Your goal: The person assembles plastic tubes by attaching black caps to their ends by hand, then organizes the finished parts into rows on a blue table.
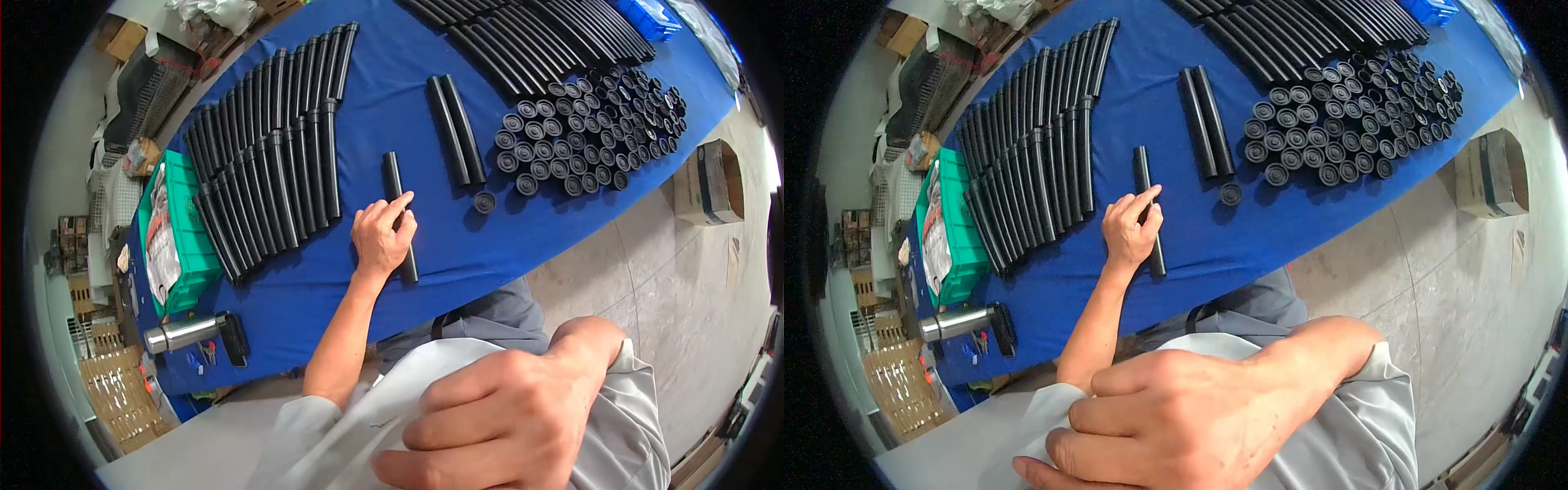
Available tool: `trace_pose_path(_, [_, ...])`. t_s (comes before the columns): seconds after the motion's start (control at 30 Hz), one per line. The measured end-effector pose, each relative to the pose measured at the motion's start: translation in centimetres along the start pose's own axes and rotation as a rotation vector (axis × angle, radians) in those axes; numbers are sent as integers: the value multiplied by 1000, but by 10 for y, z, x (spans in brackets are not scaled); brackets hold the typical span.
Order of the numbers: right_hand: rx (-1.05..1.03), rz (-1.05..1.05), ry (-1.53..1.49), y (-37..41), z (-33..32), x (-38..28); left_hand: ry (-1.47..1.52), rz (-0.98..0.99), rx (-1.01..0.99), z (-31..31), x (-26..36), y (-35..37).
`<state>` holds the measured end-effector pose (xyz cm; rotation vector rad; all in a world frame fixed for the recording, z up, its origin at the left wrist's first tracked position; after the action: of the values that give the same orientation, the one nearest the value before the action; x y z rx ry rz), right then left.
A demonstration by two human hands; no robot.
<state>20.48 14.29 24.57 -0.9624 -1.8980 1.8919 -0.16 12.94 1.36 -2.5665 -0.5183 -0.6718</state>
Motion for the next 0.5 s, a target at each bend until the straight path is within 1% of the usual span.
trace_pose_path(0.07, [111,-6,81,1,4,-1,-3,-12,-11,-3,1,5])
trace_pose_path(0.2, [193,10,94,-4,-2,6,12,-2,-11,0,1,1])
trace_pose_path(0.33, [249,115,-98,4,-1,-3,14,11,10,-3,1,1])
trace_pose_path(0.4, [162,224,-79,16,-13,3,65,23,37,-3,1,0])
trace_pose_path(0.47, [-75,399,106,43,-35,25,44,-28,-8,-4,-1,1])
trace_pose_path(0.5, [12,495,165,59,-25,47,18,-21,-9,-4,-1,1])
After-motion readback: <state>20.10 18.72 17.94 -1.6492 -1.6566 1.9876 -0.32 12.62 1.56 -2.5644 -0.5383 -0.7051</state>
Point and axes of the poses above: each hand's wrist, its own y-axis away from the middle knuckle, its own z-axis out of the palm, x = y × z, the point moved 1 cm from there along -y, towards the middle knuckle, and after that the axes turned 12 degrees about -z, right-handed, at the moved point
